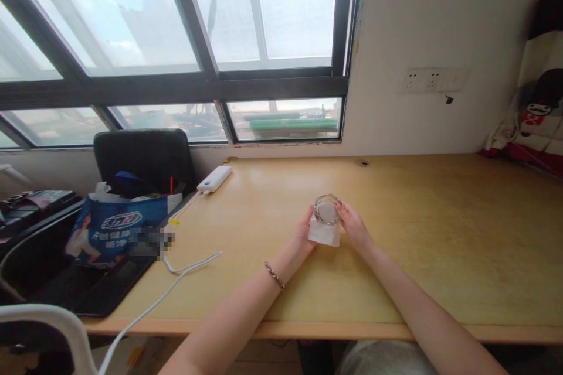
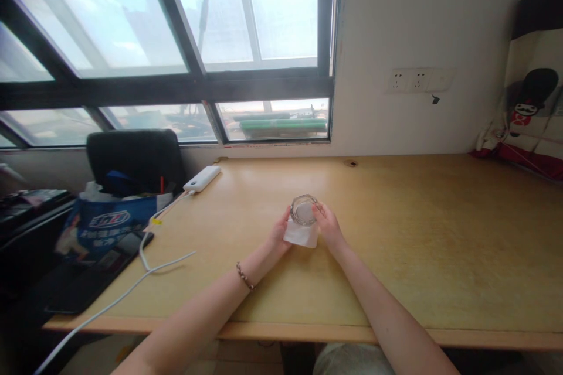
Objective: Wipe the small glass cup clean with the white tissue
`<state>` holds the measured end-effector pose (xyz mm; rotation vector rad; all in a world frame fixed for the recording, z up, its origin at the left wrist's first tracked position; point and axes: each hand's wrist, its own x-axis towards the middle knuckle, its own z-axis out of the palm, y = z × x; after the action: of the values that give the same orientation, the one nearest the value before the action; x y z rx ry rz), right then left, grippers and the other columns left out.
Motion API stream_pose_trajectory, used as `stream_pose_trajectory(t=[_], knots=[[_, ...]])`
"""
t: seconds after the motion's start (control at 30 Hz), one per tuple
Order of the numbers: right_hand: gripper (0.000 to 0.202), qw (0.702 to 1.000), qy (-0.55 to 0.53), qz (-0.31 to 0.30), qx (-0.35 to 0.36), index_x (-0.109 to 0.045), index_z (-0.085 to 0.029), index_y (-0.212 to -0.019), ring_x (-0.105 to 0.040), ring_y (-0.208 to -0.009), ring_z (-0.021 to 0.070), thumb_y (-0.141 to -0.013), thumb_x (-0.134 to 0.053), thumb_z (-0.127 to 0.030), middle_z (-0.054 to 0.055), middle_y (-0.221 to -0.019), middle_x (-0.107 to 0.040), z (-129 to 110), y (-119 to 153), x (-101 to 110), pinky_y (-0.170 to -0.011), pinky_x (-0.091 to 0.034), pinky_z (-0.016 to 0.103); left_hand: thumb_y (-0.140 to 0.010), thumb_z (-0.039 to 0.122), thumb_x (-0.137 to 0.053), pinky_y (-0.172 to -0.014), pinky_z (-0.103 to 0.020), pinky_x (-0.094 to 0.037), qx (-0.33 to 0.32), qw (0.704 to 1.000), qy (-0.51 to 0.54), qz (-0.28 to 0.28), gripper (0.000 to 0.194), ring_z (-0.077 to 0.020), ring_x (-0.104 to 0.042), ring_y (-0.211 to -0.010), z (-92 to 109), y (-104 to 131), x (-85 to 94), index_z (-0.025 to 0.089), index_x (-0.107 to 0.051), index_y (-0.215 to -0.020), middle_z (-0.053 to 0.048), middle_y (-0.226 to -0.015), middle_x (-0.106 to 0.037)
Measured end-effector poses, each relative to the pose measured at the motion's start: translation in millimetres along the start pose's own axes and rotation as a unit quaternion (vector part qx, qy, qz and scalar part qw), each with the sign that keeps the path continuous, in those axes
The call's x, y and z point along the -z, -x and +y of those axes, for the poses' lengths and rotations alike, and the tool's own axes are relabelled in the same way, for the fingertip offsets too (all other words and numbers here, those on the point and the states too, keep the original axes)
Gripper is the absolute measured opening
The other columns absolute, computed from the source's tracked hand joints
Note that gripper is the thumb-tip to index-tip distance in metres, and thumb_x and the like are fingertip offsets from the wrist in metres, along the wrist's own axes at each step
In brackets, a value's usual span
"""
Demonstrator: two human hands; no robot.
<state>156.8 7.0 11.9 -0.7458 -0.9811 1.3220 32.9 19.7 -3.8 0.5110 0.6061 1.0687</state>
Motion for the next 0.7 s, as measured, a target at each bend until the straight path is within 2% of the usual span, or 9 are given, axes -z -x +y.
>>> stream_pose_trajectory(t=[0.23, 0.37, 0.47, 0.53, 0.6, 0.7], knots=[[0.027, 0.994, -0.078, 0.044, -0.06, -0.062, -0.016, -0.088, -0.06, -0.076, 0.0147, -0.068, -0.062, -0.034, 0.005, -0.088, -0.066, -1, 2, 1, -0.066, -0.046, 0.023, -0.065, 0.031, -0.065, -0.068, -0.032, -0.047, -0.069, 0.996, -0.014, 0.058, 0.037, -0.0182, -0.061, -0.066, -3, -5, 8.9, 0.009, -0.058, -0.094, -0.01, -0.085, -0.065], [0.023, 0.986, -0.138, 0.065, -0.07, -0.061, -0.016, -0.085, -0.061, -0.079, 0.0169, -0.068, -0.061, -0.032, 0.006, -0.088, -0.066, 0, 2, 2, -0.065, -0.048, 0.026, -0.063, 0.029, -0.066, -0.068, -0.032, -0.047, -0.085, 0.991, -0.01, 0.099, 0.034, -0.0184, -0.061, -0.067, 3, -4, 9.1, 0.01, -0.059, -0.089, -0.01, -0.083, -0.065], [0.019, 0.981, -0.162, 0.089, -0.059, -0.06, -0.017, -0.081, -0.061, -0.081, 0.0192, -0.067, -0.063, -0.028, 0.005, -0.085, -0.066, 1, 1, 5, -0.065, -0.049, 0.029, -0.062, 0.031, -0.066, -0.063, -0.03, -0.047, -0.137, 0.978, -0.03, 0.152, 0.033, -0.0174, -0.06, -0.065, 12, 0, 6.7, 0.01, -0.059, -0.086, -0.008, -0.079, -0.065], [0.018, 0.98, -0.161, 0.101, -0.055, -0.059, -0.017, -0.08, -0.061, -0.082, 0.0206, -0.066, -0.064, -0.026, 0.005, -0.084, -0.066, 1, 1, 7, -0.065, -0.049, 0.031, -0.064, 0.035, -0.064, -0.059, -0.028, -0.047, -0.197, 0.961, -0.093, 0.171, 0.032, -0.0164, -0.06, -0.063, 18, 5, 3.2, 0.011, -0.06, -0.085, -0.006, -0.076, -0.065], [0.018, 0.981, -0.158, 0.096, -0.061, -0.059, -0.017, -0.079, -0.061, -0.083, 0.0219, -0.065, -0.065, -0.026, 0.006, -0.083, -0.066, 1, 2, 7, -0.065, -0.05, 0.033, -0.067, 0.037, -0.06, -0.059, -0.027, -0.046, -0.257, 0.93, -0.213, 0.154, 0.03, -0.0169, -0.06, -0.064, 20, 11, -1.3, 0.013, -0.062, -0.084, -0.005, -0.076, -0.065], [0.018, 0.982, -0.159, 0.076, -0.068, -0.059, -0.016, -0.079, -0.061, -0.083, 0.0228, -0.066, -0.064, -0.027, 0.007, -0.083, -0.066, -1, 4, 4, -0.067, -0.05, 0.035, -0.074, 0.034, -0.054, -0.073, -0.03, -0.045, -0.334, 0.845, -0.411, 0.076, 0.024, -0.0204, -0.059, -0.08, 17, 21, -7.0, 0.017, -0.064, -0.088, -0.006, -0.088, -0.065]])
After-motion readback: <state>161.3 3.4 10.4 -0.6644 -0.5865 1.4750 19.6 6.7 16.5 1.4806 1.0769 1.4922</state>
